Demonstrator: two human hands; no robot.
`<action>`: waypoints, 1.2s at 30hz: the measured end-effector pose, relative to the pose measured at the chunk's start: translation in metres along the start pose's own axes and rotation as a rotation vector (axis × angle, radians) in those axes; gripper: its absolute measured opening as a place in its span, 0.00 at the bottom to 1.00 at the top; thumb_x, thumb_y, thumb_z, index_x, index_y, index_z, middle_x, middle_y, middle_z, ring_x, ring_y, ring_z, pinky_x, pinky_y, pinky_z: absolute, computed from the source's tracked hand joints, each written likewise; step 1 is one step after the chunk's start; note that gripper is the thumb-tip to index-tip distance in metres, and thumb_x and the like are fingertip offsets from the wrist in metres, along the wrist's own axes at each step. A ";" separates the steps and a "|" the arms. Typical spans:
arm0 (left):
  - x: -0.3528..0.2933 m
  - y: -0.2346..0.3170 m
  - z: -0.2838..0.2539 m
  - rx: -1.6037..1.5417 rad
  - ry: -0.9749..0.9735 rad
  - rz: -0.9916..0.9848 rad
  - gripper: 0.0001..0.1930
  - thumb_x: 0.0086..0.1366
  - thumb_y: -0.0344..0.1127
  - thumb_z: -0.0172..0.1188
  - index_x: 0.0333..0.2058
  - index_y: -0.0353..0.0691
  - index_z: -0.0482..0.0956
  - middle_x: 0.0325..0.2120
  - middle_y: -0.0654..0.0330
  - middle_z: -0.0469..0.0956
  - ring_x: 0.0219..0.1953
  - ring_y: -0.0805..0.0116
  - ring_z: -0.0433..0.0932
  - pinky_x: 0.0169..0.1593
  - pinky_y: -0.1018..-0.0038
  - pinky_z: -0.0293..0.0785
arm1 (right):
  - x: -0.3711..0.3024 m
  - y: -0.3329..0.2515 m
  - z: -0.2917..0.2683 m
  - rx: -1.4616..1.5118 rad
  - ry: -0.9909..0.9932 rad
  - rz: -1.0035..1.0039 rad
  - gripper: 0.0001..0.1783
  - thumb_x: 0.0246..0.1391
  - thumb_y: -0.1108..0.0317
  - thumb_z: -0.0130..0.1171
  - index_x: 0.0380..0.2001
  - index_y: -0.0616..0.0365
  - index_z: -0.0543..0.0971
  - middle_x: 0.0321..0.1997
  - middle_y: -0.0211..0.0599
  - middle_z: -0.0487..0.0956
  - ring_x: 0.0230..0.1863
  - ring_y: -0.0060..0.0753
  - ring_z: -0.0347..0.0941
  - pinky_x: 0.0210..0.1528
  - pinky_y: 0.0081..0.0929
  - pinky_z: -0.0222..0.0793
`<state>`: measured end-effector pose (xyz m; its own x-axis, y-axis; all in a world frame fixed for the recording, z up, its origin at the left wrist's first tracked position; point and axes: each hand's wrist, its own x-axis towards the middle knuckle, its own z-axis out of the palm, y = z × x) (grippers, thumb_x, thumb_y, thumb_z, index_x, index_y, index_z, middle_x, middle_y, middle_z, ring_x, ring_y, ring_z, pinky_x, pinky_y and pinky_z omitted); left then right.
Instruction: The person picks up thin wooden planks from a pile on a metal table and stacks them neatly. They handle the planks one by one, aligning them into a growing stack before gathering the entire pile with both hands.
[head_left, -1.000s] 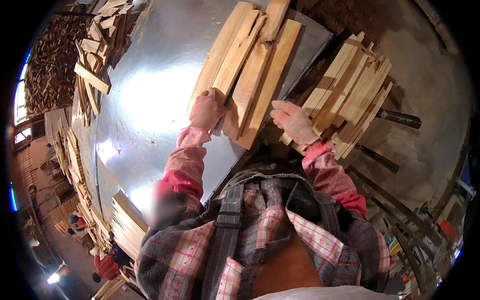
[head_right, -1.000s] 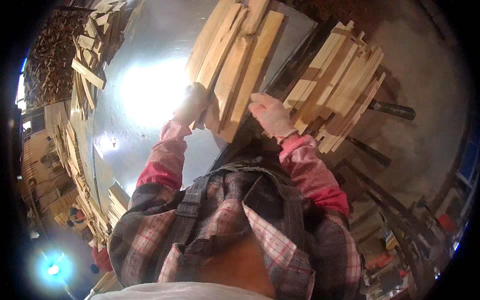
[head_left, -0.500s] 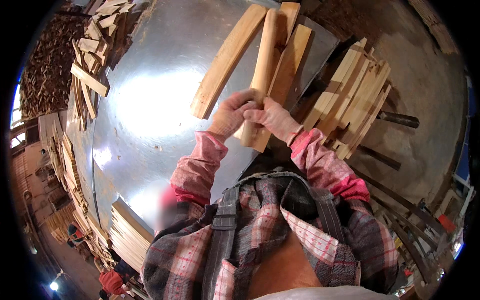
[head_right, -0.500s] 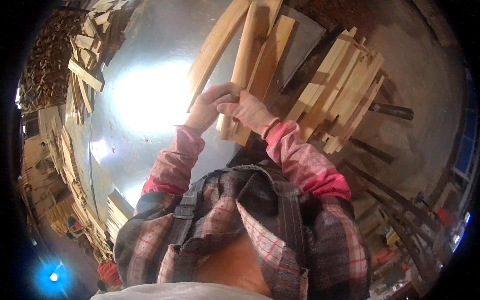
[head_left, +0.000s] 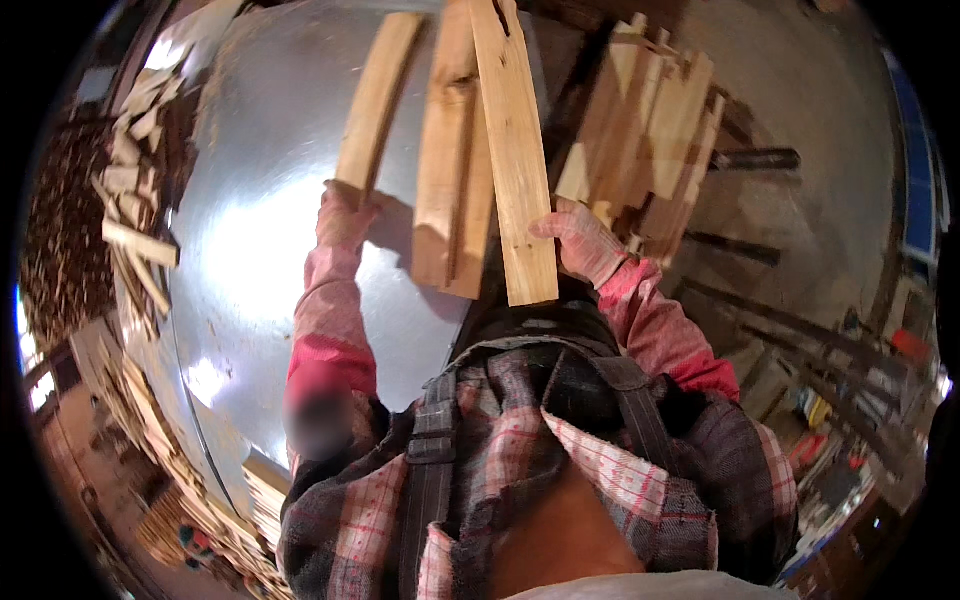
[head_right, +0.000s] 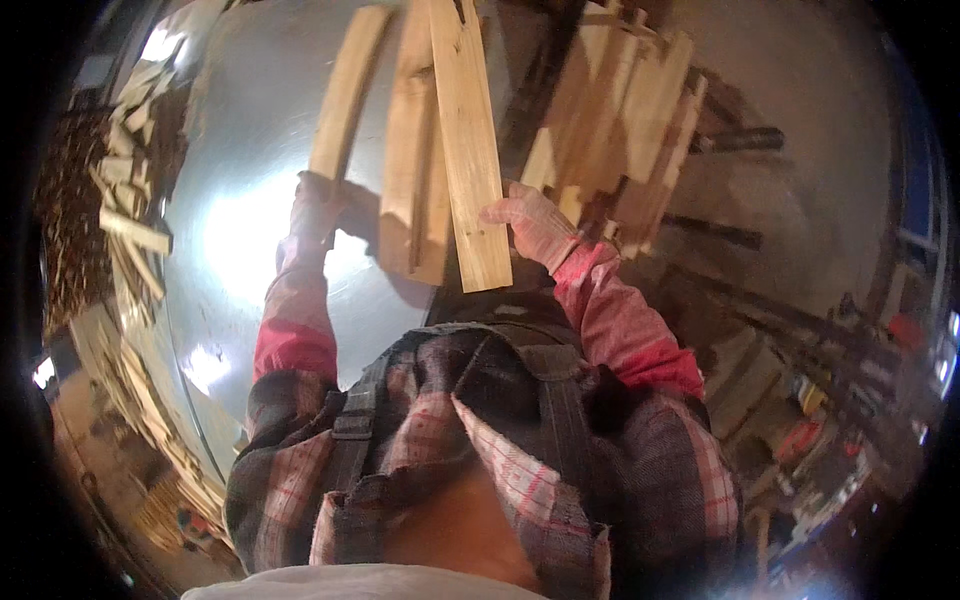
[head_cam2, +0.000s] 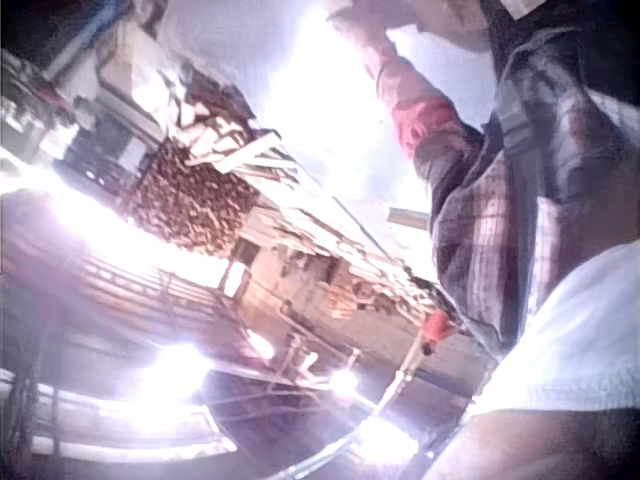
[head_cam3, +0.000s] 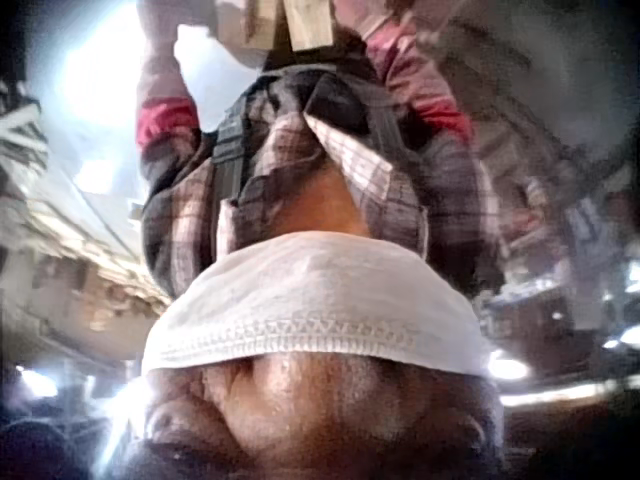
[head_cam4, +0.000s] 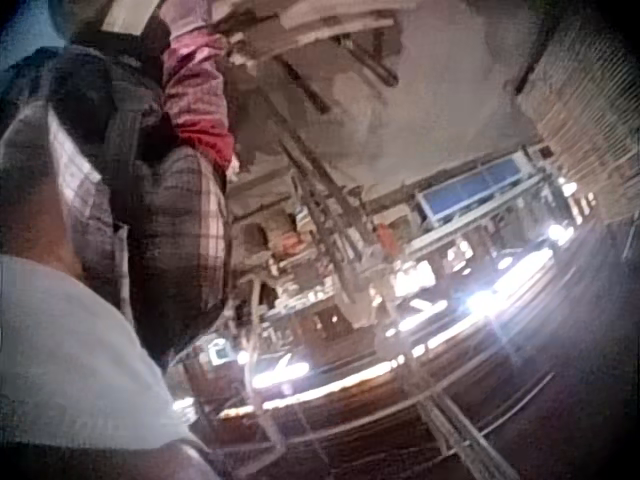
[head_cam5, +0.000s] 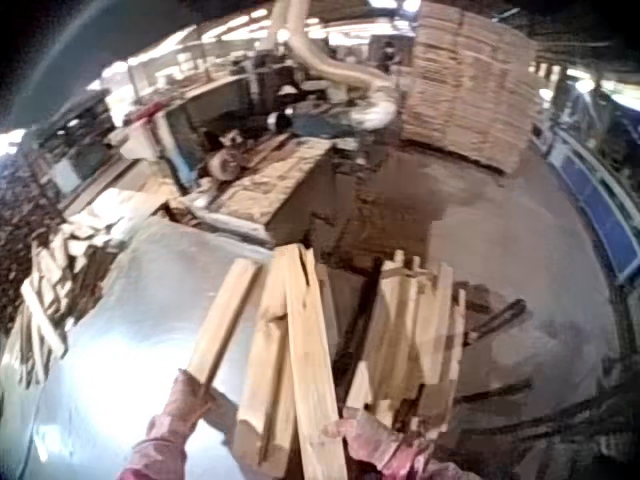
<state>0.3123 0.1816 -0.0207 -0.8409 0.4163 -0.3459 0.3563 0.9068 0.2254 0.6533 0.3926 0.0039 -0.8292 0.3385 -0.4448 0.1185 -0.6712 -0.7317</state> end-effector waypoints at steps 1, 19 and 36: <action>0.002 -0.006 0.005 0.034 -0.006 0.011 0.49 0.57 0.48 0.70 0.71 0.36 0.54 0.59 0.42 0.73 0.60 0.41 0.75 0.63 0.58 0.74 | -0.012 -0.009 -0.011 -0.201 -0.010 -0.114 0.22 0.57 0.71 0.63 0.54 0.69 0.77 0.50 0.42 0.83 0.53 0.35 0.80 0.58 0.33 0.76; -0.119 0.130 -0.024 -1.244 -0.249 -0.004 0.25 0.61 0.41 0.58 0.53 0.29 0.74 0.38 0.54 0.79 0.41 0.61 0.80 0.52 0.65 0.81 | -0.088 0.002 -0.297 -0.069 0.888 -0.166 0.16 0.50 0.70 0.65 0.43 0.66 0.81 0.38 0.37 0.83 0.40 0.33 0.79 0.45 0.32 0.74; -0.189 0.270 0.071 -1.686 -1.220 -0.037 0.33 0.52 0.38 0.62 0.57 0.29 0.74 0.42 0.50 0.81 0.42 0.59 0.81 0.45 0.65 0.81 | 0.029 0.008 -0.414 -0.907 0.863 0.188 0.34 0.66 0.42 0.54 0.58 0.64 0.77 0.58 0.51 0.81 0.59 0.51 0.77 0.60 0.39 0.70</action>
<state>0.5960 0.3524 0.0408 0.0531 0.8654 -0.4982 -0.8811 0.2754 0.3844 0.8563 0.6707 -0.2286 -0.1742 0.8356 -0.5210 0.8099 -0.1794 -0.5585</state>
